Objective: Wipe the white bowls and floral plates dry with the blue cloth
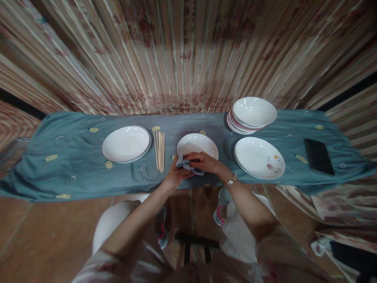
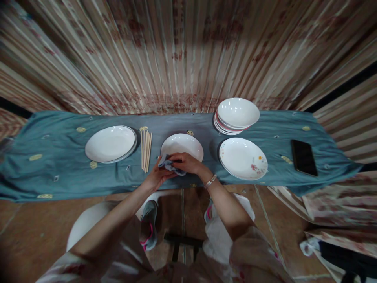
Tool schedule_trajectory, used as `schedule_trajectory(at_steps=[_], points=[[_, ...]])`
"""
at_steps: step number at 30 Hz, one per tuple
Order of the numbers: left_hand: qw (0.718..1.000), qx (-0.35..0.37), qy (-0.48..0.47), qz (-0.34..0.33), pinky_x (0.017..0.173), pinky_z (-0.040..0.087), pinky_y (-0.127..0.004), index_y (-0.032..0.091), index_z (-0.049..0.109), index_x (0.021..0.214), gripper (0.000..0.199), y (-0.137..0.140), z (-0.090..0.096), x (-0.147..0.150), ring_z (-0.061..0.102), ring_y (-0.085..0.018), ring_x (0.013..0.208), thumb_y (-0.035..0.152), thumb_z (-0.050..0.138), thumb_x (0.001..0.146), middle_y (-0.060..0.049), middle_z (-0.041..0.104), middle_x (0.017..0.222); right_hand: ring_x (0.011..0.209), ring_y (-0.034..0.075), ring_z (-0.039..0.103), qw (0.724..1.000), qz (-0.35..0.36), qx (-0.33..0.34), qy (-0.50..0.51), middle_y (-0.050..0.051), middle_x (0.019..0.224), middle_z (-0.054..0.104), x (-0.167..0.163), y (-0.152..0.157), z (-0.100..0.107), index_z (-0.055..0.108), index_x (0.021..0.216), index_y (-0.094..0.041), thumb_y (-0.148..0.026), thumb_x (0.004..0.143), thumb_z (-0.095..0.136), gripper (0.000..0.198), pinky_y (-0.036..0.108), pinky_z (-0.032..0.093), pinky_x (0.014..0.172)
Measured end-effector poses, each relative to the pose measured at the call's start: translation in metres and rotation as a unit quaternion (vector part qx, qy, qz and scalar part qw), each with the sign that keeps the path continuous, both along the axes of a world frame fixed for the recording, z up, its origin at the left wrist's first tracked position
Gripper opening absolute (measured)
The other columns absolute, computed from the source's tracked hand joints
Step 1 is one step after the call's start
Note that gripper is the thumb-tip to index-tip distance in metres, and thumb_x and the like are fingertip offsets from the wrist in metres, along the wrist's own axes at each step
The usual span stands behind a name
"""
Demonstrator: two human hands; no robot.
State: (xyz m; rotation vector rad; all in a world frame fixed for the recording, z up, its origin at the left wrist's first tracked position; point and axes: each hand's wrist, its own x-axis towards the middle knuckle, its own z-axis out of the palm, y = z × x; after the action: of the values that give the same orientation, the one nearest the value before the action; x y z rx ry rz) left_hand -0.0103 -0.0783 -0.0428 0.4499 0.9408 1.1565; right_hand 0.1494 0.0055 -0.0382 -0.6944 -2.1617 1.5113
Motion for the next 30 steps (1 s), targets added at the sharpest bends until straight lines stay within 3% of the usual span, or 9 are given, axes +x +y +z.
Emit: schedule_trajectory(at_steps=[7, 12, 15, 19, 24, 27, 30], points=[[1.0, 0.008, 0.014, -0.024, 0.081, 0.059, -0.04, 0.027, 0.043, 0.135, 0.096, 0.0, 0.008, -0.001, 0.069, -0.016, 0.076, 0.007, 0.086, 0.051, 0.001, 0.069, 0.097, 0.097, 0.019, 0.067, 0.999, -0.007, -0.024, -0.048, 0.006, 0.104, 0.074, 0.015, -0.005, 0.009, 0.076, 0.093, -0.018, -0.025, 0.081, 0.065, 0.018, 0.031, 0.051, 0.089], [1.0, 0.006, -0.01, -0.026, 0.083, 0.059, -0.046, 0.028, 0.042, 0.141, 0.089, 0.003, 0.005, -0.005, 0.07, -0.02, 0.08, 0.012, 0.078, 0.062, -0.002, 0.072, 0.1, 0.086, 0.018, 0.067, 0.992, -0.023, 0.002, -0.124, 0.004, 0.094, 0.074, 0.027, -0.008, 0.012, 0.076, 0.088, -0.016, -0.012, 0.074, 0.06, 0.022, 0.027, 0.05, 0.08], [1.0, 0.001, -0.013, -0.012, 0.082, 0.059, -0.049, 0.028, 0.04, 0.144, 0.09, 0.003, 0.003, -0.005, 0.07, -0.023, 0.083, 0.013, 0.077, 0.063, -0.003, 0.072, 0.106, 0.088, 0.018, 0.068, 0.981, -0.049, 0.054, -0.182, 0.004, 0.094, 0.075, 0.034, -0.007, 0.012, 0.076, 0.087, -0.017, -0.01, 0.072, 0.06, 0.023, 0.025, 0.049, 0.08], [1.0, 0.006, 0.001, -0.01, 0.082, 0.059, -0.048, 0.03, 0.038, 0.146, 0.094, 0.002, 0.003, -0.006, 0.07, -0.023, 0.085, 0.013, 0.079, 0.063, -0.004, 0.07, 0.111, 0.093, 0.02, 0.068, 0.949, -0.091, 0.128, -0.272, 0.007, 0.099, 0.075, 0.041, -0.006, 0.015, 0.076, 0.088, -0.016, -0.011, 0.076, 0.059, 0.021, 0.027, 0.047, 0.083], [0.999, 0.016, 0.023, -0.017, 0.086, 0.058, -0.049, 0.031, 0.034, 0.149, 0.095, 0.001, 0.005, -0.004, 0.069, -0.024, 0.09, 0.014, 0.078, 0.066, -0.004, 0.071, 0.104, 0.1, 0.023, 0.066, 0.889, -0.168, 0.201, -0.374, 0.01, 0.107, 0.073, 0.043, -0.007, 0.018, 0.073, 0.095, -0.016, -0.013, 0.083, 0.053, 0.023, 0.029, 0.047, 0.087], [0.999, 0.027, 0.04, -0.014, 0.086, 0.058, -0.049, 0.032, 0.032, 0.15, 0.096, 0.001, 0.006, 0.0, 0.068, -0.023, 0.092, 0.015, 0.078, 0.068, -0.002, 0.07, 0.102, 0.101, 0.025, 0.065, 0.861, -0.213, 0.244, -0.393, 0.013, 0.107, 0.071, 0.043, -0.006, 0.013, 0.07, 0.099, -0.014, -0.012, 0.086, 0.049, 0.024, 0.032, 0.047, 0.089], [0.998, 0.039, 0.05, -0.016, 0.085, 0.059, -0.05, 0.032, 0.028, 0.151, 0.097, 0.001, 0.006, 0.003, 0.068, -0.023, 0.091, 0.019, 0.079, 0.069, -0.003, 0.07, 0.102, 0.099, 0.026, 0.064, 0.852, -0.243, 0.28, -0.37, 0.015, 0.104, 0.069, 0.041, 0.0, 0.003, 0.067, 0.097, -0.015, -0.009, 0.086, 0.046, 0.024, 0.036, 0.049, 0.09]])
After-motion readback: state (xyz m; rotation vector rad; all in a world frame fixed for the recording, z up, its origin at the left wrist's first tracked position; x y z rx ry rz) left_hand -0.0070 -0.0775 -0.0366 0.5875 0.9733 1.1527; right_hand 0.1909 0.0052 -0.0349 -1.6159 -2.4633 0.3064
